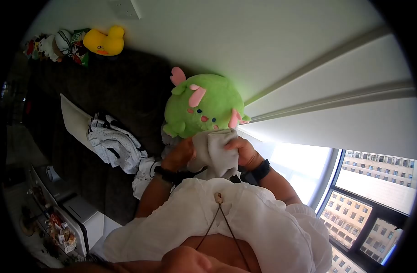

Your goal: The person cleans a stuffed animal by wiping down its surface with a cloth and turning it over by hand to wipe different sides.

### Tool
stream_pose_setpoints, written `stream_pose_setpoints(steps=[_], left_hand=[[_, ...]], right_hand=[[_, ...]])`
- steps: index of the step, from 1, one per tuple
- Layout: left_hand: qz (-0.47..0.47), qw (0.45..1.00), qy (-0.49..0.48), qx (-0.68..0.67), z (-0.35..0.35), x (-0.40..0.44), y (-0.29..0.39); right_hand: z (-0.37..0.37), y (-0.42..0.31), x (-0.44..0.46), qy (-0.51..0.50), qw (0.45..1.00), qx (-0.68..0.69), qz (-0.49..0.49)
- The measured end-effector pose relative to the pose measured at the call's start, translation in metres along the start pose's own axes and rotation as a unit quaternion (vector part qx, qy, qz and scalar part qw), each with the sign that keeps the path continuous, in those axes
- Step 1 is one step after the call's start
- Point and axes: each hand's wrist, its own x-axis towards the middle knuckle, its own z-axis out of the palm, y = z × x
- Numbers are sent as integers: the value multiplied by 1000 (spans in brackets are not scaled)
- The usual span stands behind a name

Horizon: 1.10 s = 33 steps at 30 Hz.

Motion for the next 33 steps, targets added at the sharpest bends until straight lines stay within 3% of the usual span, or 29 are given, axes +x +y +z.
stream_pose_setpoints(steps=[3,5,8,11,14,16,18,20,22,25,28,31,33], left_hand=[[-34,998,8,52,-17,10,-9],[20,999,47,14,-39,22,-69],[41,979,168,-112,-31,-4,-23],[55,983,176,10,-35,-4,-3],[61,958,220,174,6,-2,16],[219,934,178,218,42,-1,11],[307,897,154,278,63,6,-7],[334,873,148,324,62,11,-16],[300,868,165,359,54,9,-15],[327,801,208,457,38,14,-17],[314,773,220,505,39,23,-21],[289,763,230,530,59,16,-7],[269,797,227,490,69,18,-4]], right_hand=[[5,-15,8,-1,998,-56,-18],[15,-21,0,-3,995,-97,-30],[17,-24,-9,76,958,-272,-57],[5,-9,1,90,935,-324,-109],[14,10,16,145,934,-284,-159],[20,18,24,161,933,-265,-182],[24,26,23,124,920,-299,-222],[23,21,22,62,985,-107,-119],[26,21,23,35,986,-98,-131],[43,17,19,15,987,-89,-136],[48,18,21,-16,985,-79,-149],[50,18,18,-22,985,-94,-143],[44,21,12,-5,983,-150,-109]])
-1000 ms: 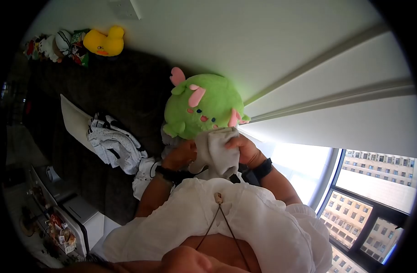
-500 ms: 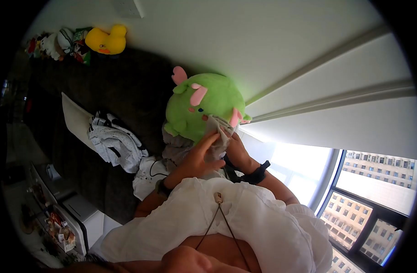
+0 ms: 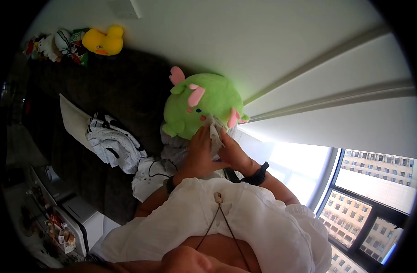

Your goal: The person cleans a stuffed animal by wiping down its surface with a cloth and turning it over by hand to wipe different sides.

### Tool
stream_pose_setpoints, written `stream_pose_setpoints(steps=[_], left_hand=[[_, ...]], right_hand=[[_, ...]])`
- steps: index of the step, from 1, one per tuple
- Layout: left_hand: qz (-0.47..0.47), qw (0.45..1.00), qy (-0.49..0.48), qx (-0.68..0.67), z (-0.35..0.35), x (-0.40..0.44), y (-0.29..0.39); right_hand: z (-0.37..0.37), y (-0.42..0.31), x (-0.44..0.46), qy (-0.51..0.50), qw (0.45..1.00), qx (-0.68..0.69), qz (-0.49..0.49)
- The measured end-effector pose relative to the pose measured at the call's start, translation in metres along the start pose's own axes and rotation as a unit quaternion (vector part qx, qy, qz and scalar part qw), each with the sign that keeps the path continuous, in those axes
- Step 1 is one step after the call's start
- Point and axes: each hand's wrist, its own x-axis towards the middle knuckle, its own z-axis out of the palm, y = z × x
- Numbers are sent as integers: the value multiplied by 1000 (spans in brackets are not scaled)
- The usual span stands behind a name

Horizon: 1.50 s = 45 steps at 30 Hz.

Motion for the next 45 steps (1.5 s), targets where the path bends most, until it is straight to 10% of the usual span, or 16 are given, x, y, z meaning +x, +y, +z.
stream_pose_setpoints(steps=[10,13,20,26,33,36,42,45], left_hand=[[-316,819,125,-463,-32,-12,-63],[-25,961,225,-160,-56,4,-62],[288,935,108,175,-18,84,-30],[244,938,102,226,-26,50,-71],[-24,982,129,134,-56,-20,-140],[-14,962,268,57,-61,-5,-127],[102,964,240,55,-48,73,-86],[7,969,245,31,-47,64,-118]], right_hand=[[-13,-37,-28,-43,970,-238,21],[-30,-41,-33,135,957,-248,-66],[-59,-30,-17,220,870,-421,-129],[-71,-19,-13,249,641,-695,-210],[-75,-19,0,267,704,-628,-198],[-69,-24,4,268,696,-639,-191],[-65,-17,8,239,686,-665,-173],[-70,-17,4,229,667,-687,-173]])
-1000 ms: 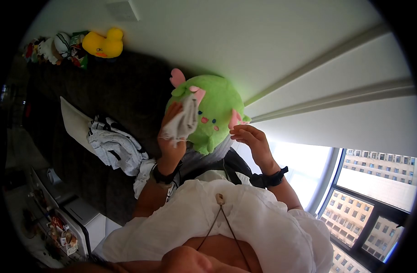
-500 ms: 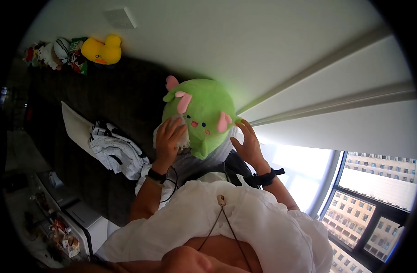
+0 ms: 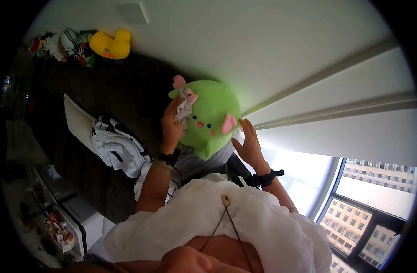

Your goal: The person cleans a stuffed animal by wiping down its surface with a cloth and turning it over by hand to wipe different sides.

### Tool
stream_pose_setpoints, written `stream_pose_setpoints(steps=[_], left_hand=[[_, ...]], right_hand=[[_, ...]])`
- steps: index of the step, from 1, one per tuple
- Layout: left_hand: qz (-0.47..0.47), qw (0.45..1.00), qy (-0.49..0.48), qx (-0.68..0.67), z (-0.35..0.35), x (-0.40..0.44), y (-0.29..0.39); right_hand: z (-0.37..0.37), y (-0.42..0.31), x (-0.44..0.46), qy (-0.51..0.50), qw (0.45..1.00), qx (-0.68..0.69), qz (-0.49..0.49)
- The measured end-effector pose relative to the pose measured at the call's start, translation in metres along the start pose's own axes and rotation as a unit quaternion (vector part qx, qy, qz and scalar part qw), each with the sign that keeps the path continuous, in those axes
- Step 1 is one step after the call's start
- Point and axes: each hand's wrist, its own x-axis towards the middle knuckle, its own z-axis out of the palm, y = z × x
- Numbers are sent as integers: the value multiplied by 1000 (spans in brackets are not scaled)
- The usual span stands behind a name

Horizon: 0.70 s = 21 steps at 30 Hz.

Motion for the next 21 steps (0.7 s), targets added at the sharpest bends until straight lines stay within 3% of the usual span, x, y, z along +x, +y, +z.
stream_pose_setpoints(steps=[2,5,9,11,13,15,18,21], left_hand=[[-93,995,-28,24,-9,-15,-46],[-171,985,10,2,-27,-20,-57],[17,999,30,39,-13,6,3],[67,993,-48,84,-1,5,28],[74,991,-98,47,3,-14,50],[139,978,-156,2,-1,-38,70],[81,893,-400,-190,-8,-70,73],[84,959,-224,-154,-12,-53,87]], right_hand=[[0,7,-6,-7,1000,-14,0],[5,15,-11,-28,999,-18,6],[11,17,-15,-42,999,-30,3],[11,9,-10,-33,999,-12,-1],[6,-6,-5,-17,999,32,4],[8,10,-7,-39,998,46,13],[9,15,-10,-60,997,54,15],[9,16,-15,-58,997,53,22]])
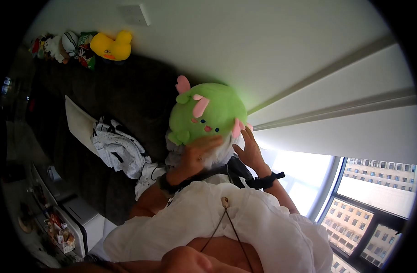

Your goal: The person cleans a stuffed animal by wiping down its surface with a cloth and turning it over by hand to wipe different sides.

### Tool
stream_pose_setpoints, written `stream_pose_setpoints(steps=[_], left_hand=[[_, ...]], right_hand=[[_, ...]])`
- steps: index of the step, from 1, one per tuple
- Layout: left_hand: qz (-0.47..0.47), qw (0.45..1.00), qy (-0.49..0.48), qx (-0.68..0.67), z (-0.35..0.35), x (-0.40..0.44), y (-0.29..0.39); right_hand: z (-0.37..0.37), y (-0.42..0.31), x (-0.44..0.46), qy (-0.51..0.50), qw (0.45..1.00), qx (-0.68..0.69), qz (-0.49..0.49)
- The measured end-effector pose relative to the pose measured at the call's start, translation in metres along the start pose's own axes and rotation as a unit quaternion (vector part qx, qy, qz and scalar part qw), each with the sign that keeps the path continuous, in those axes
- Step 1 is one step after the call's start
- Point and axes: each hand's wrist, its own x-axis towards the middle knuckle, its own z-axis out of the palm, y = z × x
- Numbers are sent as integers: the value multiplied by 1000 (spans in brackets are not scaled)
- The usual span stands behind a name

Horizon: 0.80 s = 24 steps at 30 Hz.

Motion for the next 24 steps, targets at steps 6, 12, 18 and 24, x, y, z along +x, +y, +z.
stream_pose_setpoints(steps=[6,12,18,24], left_hand=[[45,921,123,367,-27,99,5],[39,921,-100,374,60,94,5],[-34,992,-119,-37,35,71,38],[56,967,76,238,-6,85,5]], right_hand=[[9,8,0,-1,1000,11,11],[13,2,0,-5,998,70,-6],[34,43,-5,26,989,-94,-115],[11,-2,-5,-7,999,53,8]])
